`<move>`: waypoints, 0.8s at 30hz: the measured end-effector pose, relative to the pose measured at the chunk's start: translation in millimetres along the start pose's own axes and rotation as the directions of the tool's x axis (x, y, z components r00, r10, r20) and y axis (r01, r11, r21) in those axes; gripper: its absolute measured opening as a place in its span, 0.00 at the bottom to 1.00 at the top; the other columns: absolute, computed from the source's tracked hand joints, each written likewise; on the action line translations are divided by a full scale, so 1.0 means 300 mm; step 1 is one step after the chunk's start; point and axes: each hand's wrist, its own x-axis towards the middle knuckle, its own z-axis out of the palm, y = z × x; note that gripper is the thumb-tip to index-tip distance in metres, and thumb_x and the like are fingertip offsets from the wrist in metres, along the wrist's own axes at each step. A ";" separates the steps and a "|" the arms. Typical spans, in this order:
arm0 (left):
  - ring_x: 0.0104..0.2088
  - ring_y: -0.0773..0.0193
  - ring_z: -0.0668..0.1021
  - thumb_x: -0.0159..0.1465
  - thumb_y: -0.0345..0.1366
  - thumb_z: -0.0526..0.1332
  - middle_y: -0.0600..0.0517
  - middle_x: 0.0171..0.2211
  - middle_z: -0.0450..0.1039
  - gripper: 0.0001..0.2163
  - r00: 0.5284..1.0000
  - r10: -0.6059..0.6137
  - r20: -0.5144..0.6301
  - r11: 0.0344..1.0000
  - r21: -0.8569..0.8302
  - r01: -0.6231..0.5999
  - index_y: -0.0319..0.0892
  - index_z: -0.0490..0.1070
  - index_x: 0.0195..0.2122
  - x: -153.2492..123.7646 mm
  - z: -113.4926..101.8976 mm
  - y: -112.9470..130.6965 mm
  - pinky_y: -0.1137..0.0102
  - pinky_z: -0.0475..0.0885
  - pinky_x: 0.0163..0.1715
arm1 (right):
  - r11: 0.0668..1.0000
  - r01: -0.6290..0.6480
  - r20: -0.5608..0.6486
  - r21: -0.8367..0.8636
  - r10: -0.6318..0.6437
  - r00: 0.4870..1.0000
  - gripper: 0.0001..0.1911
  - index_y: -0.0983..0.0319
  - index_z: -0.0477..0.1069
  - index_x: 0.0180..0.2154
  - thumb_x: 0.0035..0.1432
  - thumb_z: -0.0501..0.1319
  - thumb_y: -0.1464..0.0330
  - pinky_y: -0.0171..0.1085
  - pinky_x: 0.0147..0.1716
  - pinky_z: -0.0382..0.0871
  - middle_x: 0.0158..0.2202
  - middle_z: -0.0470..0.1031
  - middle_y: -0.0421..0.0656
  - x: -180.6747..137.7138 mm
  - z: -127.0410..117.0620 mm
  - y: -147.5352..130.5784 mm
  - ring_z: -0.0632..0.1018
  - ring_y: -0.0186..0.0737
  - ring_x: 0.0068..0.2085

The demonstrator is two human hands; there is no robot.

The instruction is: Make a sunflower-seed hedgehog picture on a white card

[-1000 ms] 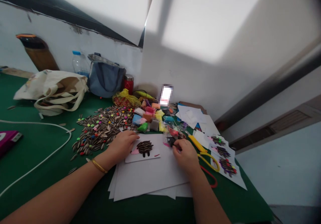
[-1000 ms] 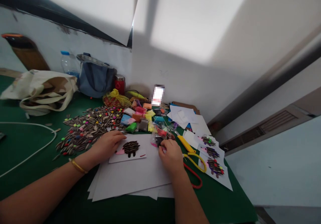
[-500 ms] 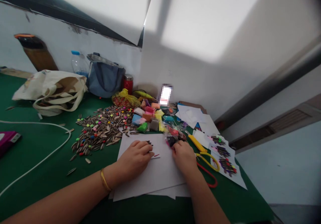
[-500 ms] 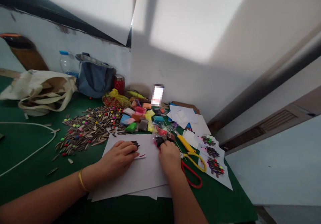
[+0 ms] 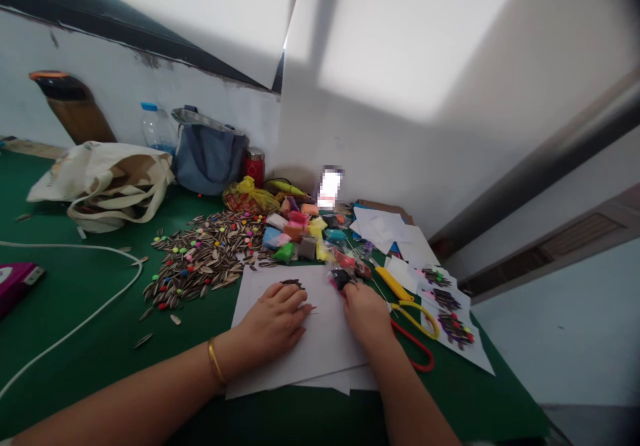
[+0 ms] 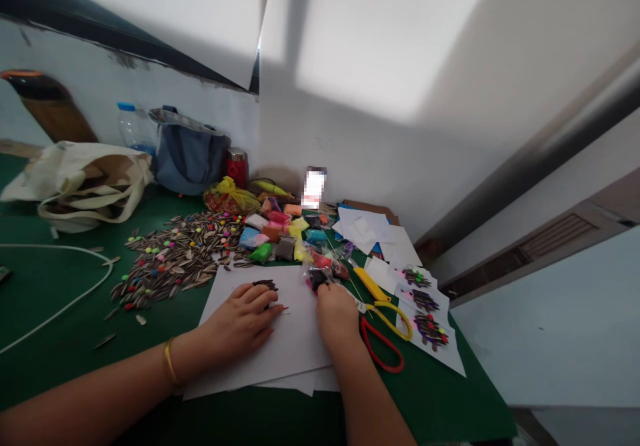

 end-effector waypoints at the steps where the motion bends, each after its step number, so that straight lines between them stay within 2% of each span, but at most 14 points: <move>1: 0.54 0.53 0.68 0.64 0.43 0.61 0.49 0.51 0.71 0.18 1.000 -0.003 0.001 1.000 0.001 0.003 0.47 0.70 0.54 0.000 0.001 -0.001 0.57 0.55 0.55 | 1.000 0.003 -0.007 0.005 -0.003 1.000 0.07 0.62 0.74 0.38 0.59 0.57 0.74 0.39 0.34 0.59 0.38 0.77 0.49 -0.002 0.001 0.000 0.76 0.47 0.40; 6: 0.54 0.52 0.69 0.63 0.43 0.62 0.48 0.52 0.71 0.19 1.000 -0.007 0.006 1.000 -0.003 0.007 0.46 0.69 0.55 0.001 -0.008 0.001 0.57 0.56 0.54 | 0.999 0.026 -0.029 0.036 -0.025 0.999 0.07 0.63 0.73 0.37 0.56 0.59 0.75 0.39 0.36 0.60 0.38 0.77 0.50 -0.019 0.000 -0.007 0.75 0.47 0.41; 11: 0.52 0.55 0.70 0.66 0.41 0.58 0.50 0.49 0.73 0.13 0.998 0.063 0.000 0.998 -0.030 -0.063 0.48 0.71 0.51 0.005 -0.032 0.007 0.57 0.56 0.53 | 0.994 0.067 -0.043 0.089 -0.064 0.997 0.05 0.62 0.72 0.35 0.56 0.58 0.74 0.38 0.37 0.60 0.38 0.76 0.49 -0.024 0.001 -0.016 0.75 0.46 0.41; 13: 0.52 0.55 0.70 0.66 0.42 0.58 0.51 0.49 0.73 0.13 0.997 0.078 0.005 0.996 -0.032 -0.078 0.48 0.72 0.50 0.004 -0.033 0.007 0.57 0.56 0.53 | 0.987 0.080 -0.066 0.137 -0.071 0.995 0.05 0.62 0.71 0.34 0.56 0.57 0.74 0.38 0.37 0.61 0.37 0.76 0.48 -0.021 0.004 -0.015 0.74 0.45 0.41; 15: 0.52 0.54 0.70 0.65 0.43 0.60 0.50 0.49 0.73 0.15 0.998 0.068 0.012 0.997 -0.026 -0.068 0.48 0.71 0.51 0.002 -0.027 0.005 0.56 0.56 0.53 | 0.965 0.068 -0.080 0.255 -0.049 0.996 0.06 0.61 0.70 0.34 0.58 0.55 0.74 0.37 0.35 0.61 0.34 0.75 0.46 -0.017 0.008 -0.011 0.75 0.43 0.38; 17: 0.52 0.53 0.69 0.63 0.45 0.61 0.49 0.49 0.73 0.18 0.998 0.055 0.018 0.998 -0.020 -0.055 0.48 0.70 0.54 0.001 -0.020 0.005 0.56 0.56 0.54 | 0.889 0.061 -0.076 0.454 -0.029 0.997 0.07 0.60 0.69 0.39 0.60 0.54 0.72 0.35 0.32 0.61 0.31 0.74 0.41 -0.014 0.010 -0.006 0.74 0.40 0.33; 20: 0.53 0.52 0.69 0.63 0.46 0.61 0.48 0.49 0.72 0.20 0.999 0.047 0.024 0.999 -0.018 -0.047 0.47 0.70 0.55 0.001 -0.020 0.008 0.56 0.56 0.54 | 0.678 0.103 -0.091 0.728 -0.054 0.994 0.11 0.59 0.69 0.44 0.61 0.53 0.70 0.34 0.31 0.64 0.30 0.74 0.38 -0.012 0.011 0.000 0.74 0.37 0.29; 22: 0.53 0.52 0.69 0.63 0.46 0.61 0.48 0.49 0.73 0.20 0.998 0.052 0.032 0.998 -0.020 -0.052 0.46 0.70 0.55 0.004 -0.028 0.011 0.56 0.56 0.55 | 0.518 0.133 -0.099 0.845 -0.093 0.991 0.10 0.59 0.71 0.42 0.61 0.54 0.69 0.35 0.34 0.68 0.33 0.76 0.40 -0.015 0.009 0.003 0.76 0.37 0.33; 24: 0.54 0.52 0.69 0.63 0.45 0.61 0.49 0.49 0.74 0.20 0.997 0.060 0.038 0.998 -0.023 -0.059 0.46 0.70 0.54 0.006 -0.036 0.013 0.56 0.56 0.55 | 0.342 0.129 -0.078 0.931 -0.161 0.984 0.13 0.60 0.72 0.46 0.59 0.58 0.67 0.38 0.39 0.72 0.40 0.78 0.44 -0.019 0.006 0.003 0.79 0.40 0.39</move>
